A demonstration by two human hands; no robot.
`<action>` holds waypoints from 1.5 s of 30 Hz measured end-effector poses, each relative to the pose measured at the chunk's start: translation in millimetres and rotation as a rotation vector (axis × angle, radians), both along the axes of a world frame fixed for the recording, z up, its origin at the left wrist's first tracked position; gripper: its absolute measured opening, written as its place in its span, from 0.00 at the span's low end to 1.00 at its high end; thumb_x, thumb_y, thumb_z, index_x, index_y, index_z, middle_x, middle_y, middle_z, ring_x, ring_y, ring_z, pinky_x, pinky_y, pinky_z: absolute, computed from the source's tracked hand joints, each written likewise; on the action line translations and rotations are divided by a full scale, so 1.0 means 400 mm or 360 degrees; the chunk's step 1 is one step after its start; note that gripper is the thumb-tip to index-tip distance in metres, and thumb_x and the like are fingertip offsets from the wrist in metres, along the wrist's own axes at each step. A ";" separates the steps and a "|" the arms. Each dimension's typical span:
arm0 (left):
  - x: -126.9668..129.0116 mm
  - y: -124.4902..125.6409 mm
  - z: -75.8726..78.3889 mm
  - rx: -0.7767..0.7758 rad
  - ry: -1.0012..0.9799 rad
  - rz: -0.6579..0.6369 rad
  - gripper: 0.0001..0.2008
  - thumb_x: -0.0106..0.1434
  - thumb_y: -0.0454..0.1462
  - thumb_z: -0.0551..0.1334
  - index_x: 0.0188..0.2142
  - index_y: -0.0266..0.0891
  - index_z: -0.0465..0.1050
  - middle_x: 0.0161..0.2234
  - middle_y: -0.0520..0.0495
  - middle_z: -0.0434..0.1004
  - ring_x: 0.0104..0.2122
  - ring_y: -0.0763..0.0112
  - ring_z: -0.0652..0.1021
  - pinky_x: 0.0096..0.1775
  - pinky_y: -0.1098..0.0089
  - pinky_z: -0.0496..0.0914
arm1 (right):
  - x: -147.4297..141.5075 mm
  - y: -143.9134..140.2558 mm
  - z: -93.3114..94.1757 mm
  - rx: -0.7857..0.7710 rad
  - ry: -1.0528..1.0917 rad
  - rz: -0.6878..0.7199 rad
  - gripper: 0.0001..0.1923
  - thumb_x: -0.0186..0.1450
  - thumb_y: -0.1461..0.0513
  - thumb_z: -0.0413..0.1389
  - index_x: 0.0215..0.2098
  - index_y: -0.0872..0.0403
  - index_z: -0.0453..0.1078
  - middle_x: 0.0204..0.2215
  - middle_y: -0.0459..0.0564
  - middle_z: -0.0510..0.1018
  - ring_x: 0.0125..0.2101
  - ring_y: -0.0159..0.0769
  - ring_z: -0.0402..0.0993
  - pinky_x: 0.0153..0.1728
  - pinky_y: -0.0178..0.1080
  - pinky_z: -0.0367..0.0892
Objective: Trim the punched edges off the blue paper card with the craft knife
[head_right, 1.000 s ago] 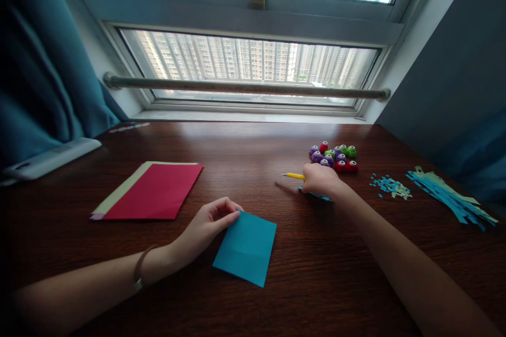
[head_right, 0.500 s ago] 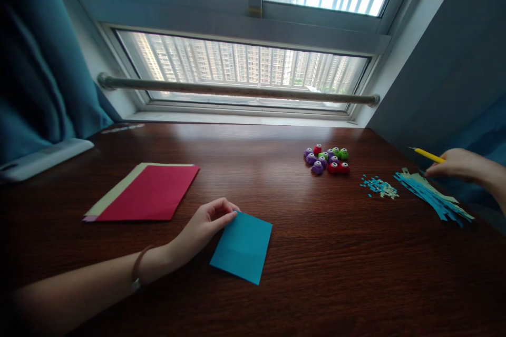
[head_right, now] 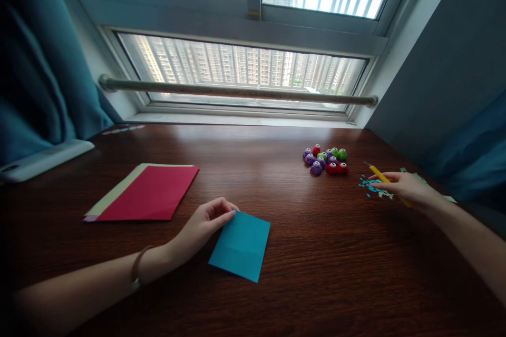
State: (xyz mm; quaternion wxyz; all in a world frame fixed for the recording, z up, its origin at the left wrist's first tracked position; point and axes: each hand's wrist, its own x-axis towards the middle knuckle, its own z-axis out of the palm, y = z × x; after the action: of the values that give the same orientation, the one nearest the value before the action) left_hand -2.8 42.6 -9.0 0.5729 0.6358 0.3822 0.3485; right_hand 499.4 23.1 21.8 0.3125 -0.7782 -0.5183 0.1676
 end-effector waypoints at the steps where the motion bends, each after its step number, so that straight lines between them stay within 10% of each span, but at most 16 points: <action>1: 0.000 0.000 0.001 0.0001 0.0000 0.0000 0.12 0.57 0.44 0.61 0.27 0.37 0.64 0.33 0.47 0.72 0.33 0.66 0.69 0.34 0.71 0.63 | -0.038 -0.005 -0.024 -0.0137 0.0241 0.0166 0.20 0.47 0.56 0.65 0.36 0.57 0.76 0.35 0.61 0.77 0.33 0.46 0.74 0.30 0.39 0.65; 6: 0.000 -0.002 0.002 0.0005 -0.0005 -0.0001 0.13 0.56 0.44 0.61 0.27 0.37 0.65 0.32 0.47 0.72 0.33 0.66 0.70 0.34 0.71 0.63 | -0.142 -0.039 -0.105 -0.0188 0.0055 0.0088 0.27 0.49 0.50 0.62 0.44 0.56 0.73 0.35 0.55 0.77 0.37 0.52 0.72 0.38 0.44 0.65; 21: -0.002 -0.007 0.011 0.0010 -0.0115 0.0089 0.13 0.56 0.44 0.62 0.25 0.37 0.64 0.38 0.43 0.74 0.38 0.62 0.72 0.37 0.68 0.65 | -0.119 -0.054 -0.213 -0.0331 -0.1442 0.0107 0.19 0.65 0.59 0.42 0.41 0.64 0.69 0.28 0.60 0.69 0.29 0.48 0.67 0.34 0.46 0.62; 29: -0.006 -0.001 -0.014 0.0000 -0.0218 0.0254 0.14 0.59 0.43 0.60 0.25 0.37 0.60 0.49 0.41 0.69 0.39 0.62 0.72 0.37 0.68 0.66 | -0.239 -0.072 -0.155 -0.0224 -0.1660 -0.0137 0.22 0.65 0.56 0.44 0.46 0.67 0.64 0.38 0.68 0.65 0.37 0.61 0.63 0.32 0.52 0.63; 33: -0.008 0.004 -0.022 -0.0019 -0.0278 0.0256 0.14 0.59 0.44 0.60 0.26 0.37 0.60 0.50 0.40 0.67 0.42 0.60 0.72 0.38 0.67 0.67 | -0.454 -0.071 -0.084 0.0287 -0.0910 0.0499 0.21 0.65 0.55 0.46 0.51 0.61 0.61 0.43 0.62 0.66 0.43 0.53 0.63 0.45 0.53 0.60; 37: -0.010 0.004 -0.022 -0.0031 -0.0327 0.0273 0.14 0.60 0.44 0.61 0.27 0.37 0.60 0.51 0.40 0.67 0.44 0.59 0.71 0.40 0.65 0.67 | -0.670 -0.042 -0.064 0.0113 0.0452 0.0927 0.19 0.65 0.54 0.48 0.50 0.55 0.59 0.38 0.53 0.72 0.38 0.41 0.70 0.40 0.43 0.67; 45: -0.001 0.018 -0.047 -0.0073 -0.0398 0.0365 0.19 0.61 0.43 0.59 0.48 0.38 0.57 0.53 0.37 0.63 0.53 0.59 0.67 0.52 0.59 0.64 | -0.715 0.036 -0.113 0.0295 0.0670 0.0868 0.14 0.61 0.58 0.55 0.43 0.55 0.63 0.29 0.48 0.71 0.31 0.37 0.69 0.32 0.38 0.65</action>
State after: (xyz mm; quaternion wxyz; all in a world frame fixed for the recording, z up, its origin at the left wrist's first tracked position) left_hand -3.1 49.7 -27.9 0.5869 0.5264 0.3859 0.4791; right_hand 213.5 37.5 -23.5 0.4254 -0.5281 -0.6442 0.3538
